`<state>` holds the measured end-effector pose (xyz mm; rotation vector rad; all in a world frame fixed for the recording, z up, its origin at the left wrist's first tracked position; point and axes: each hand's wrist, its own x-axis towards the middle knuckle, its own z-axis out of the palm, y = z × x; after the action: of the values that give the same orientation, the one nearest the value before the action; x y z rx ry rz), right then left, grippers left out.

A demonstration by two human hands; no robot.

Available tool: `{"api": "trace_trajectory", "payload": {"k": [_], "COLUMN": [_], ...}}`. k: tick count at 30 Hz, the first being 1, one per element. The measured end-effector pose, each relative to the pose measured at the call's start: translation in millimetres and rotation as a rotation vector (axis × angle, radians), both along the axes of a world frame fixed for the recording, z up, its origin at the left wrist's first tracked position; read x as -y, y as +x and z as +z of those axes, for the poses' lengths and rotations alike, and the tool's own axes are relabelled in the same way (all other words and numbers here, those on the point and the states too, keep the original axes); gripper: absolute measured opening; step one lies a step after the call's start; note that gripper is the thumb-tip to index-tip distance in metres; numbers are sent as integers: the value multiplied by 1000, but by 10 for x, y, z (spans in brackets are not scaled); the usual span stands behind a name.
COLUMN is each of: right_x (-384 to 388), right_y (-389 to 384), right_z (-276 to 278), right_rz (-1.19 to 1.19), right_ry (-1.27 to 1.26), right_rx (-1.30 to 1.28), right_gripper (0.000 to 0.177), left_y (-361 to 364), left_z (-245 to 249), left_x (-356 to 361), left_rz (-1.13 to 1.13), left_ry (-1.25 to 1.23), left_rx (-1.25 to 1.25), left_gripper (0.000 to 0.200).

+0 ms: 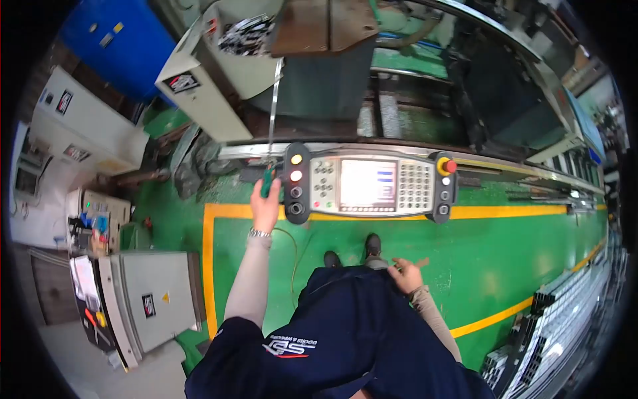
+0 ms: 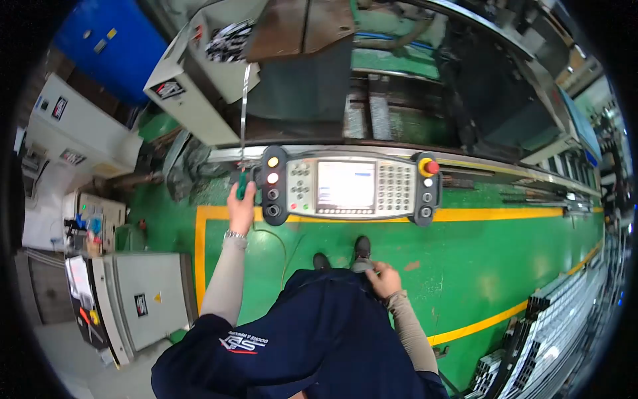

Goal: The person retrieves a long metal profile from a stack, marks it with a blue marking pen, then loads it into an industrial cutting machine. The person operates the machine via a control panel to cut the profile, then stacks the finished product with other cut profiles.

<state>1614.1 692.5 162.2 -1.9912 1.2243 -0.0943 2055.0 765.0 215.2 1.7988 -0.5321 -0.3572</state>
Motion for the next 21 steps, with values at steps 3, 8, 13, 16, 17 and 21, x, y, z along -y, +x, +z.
{"api": "trace_trajectory", "payload": {"k": [3, 8, 13, 16, 17, 21], "right_x": [-59, 127, 567, 1174, 1433, 2681], "right_y": [-15, -30, 2, 229, 318, 781], "right_z": [91, 284, 669, 1200, 1339, 1846], "right_rz": [-24, -93, -37, -50, -56, 89], "right_ry": [77, 68, -39, -153, -189, -461], "right_rx": [13, 47, 109, 236, 283, 350], "right_gripper": [43, 43, 36, 31, 29, 26], "left_y": [-78, -296, -505, -629, -664, -892], "left_z": [-134, -698, -1029, -1048, -989, -765], "left_x": [33, -262, -320, -327, -313, -125], "left_rz": [74, 144, 313, 440, 448, 372], "left_ry": [-26, 237, -4, 180, 170, -152], "left_rx": [14, 262, -7, -217, -544, -908], "left_gripper": [36, 41, 54, 55, 60, 79]}}
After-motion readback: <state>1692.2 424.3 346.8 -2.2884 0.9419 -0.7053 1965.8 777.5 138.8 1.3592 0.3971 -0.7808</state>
